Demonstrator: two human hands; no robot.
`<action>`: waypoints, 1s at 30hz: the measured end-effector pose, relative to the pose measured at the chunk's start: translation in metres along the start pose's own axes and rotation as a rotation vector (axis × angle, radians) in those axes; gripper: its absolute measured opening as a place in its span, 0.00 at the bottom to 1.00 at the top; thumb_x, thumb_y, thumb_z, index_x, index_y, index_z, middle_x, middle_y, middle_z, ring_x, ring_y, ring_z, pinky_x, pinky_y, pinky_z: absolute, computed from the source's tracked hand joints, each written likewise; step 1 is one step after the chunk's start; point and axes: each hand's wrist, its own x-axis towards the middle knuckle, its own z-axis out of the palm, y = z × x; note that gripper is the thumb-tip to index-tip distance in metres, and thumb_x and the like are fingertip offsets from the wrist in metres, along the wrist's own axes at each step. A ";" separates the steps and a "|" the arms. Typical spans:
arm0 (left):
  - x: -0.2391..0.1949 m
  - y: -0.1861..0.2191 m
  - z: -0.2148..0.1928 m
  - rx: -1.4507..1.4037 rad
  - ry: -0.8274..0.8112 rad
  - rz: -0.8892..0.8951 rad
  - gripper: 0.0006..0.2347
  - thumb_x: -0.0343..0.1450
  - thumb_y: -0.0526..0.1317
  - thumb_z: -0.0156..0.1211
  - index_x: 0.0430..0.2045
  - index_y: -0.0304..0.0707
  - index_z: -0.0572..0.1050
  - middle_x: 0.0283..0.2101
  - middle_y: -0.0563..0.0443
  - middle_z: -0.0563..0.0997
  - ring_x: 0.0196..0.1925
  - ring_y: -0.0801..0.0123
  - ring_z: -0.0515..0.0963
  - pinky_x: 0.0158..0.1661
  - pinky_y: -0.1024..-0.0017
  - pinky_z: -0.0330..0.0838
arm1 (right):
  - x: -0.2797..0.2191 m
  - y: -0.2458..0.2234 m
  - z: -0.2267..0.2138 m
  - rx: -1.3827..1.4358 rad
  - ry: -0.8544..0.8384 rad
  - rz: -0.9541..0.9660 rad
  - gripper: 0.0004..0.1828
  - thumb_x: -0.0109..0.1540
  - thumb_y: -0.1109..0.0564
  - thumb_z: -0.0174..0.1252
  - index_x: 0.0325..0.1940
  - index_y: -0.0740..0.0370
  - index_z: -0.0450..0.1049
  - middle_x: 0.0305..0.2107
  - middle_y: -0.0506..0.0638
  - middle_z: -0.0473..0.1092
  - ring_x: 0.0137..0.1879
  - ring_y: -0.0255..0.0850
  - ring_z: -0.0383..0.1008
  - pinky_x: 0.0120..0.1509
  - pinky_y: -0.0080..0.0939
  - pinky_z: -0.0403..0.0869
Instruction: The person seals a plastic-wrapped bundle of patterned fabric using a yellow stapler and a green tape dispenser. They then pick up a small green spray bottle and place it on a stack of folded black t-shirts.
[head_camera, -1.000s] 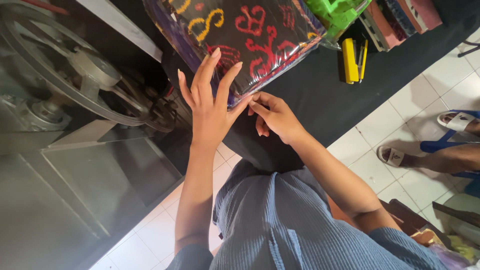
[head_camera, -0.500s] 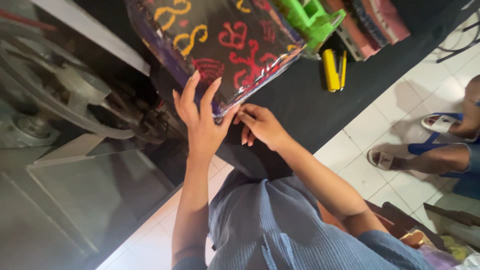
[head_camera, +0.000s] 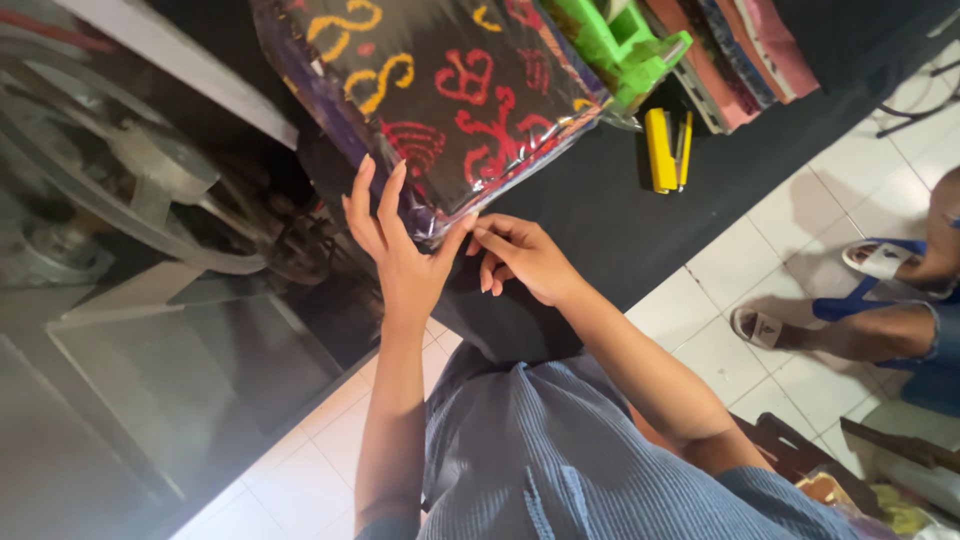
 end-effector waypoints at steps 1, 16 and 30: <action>-0.001 0.003 -0.002 -0.044 0.012 -0.028 0.39 0.67 0.48 0.80 0.69 0.41 0.60 0.76 0.41 0.52 0.79 0.48 0.51 0.77 0.42 0.44 | 0.001 0.000 0.000 -0.004 -0.003 -0.008 0.14 0.72 0.53 0.50 0.50 0.68 0.71 0.39 0.52 0.72 0.27 0.37 0.76 0.27 0.35 0.75; -0.013 0.046 -0.028 -0.020 0.323 -0.230 0.22 0.77 0.37 0.68 0.67 0.41 0.67 0.73 0.47 0.62 0.77 0.55 0.60 0.75 0.59 0.54 | -0.043 -0.020 -0.029 -0.244 0.025 -0.229 0.16 0.71 0.58 0.51 0.61 0.68 0.71 0.42 0.51 0.73 0.33 0.35 0.76 0.34 0.32 0.75; 0.050 0.114 0.104 0.730 -0.147 0.223 0.36 0.68 0.52 0.69 0.74 0.51 0.64 0.79 0.48 0.50 0.81 0.56 0.46 0.70 0.28 0.40 | -0.059 -0.110 -0.133 -0.831 0.659 -0.710 0.18 0.72 0.64 0.61 0.65 0.69 0.68 0.53 0.55 0.67 0.45 0.35 0.74 0.41 0.33 0.77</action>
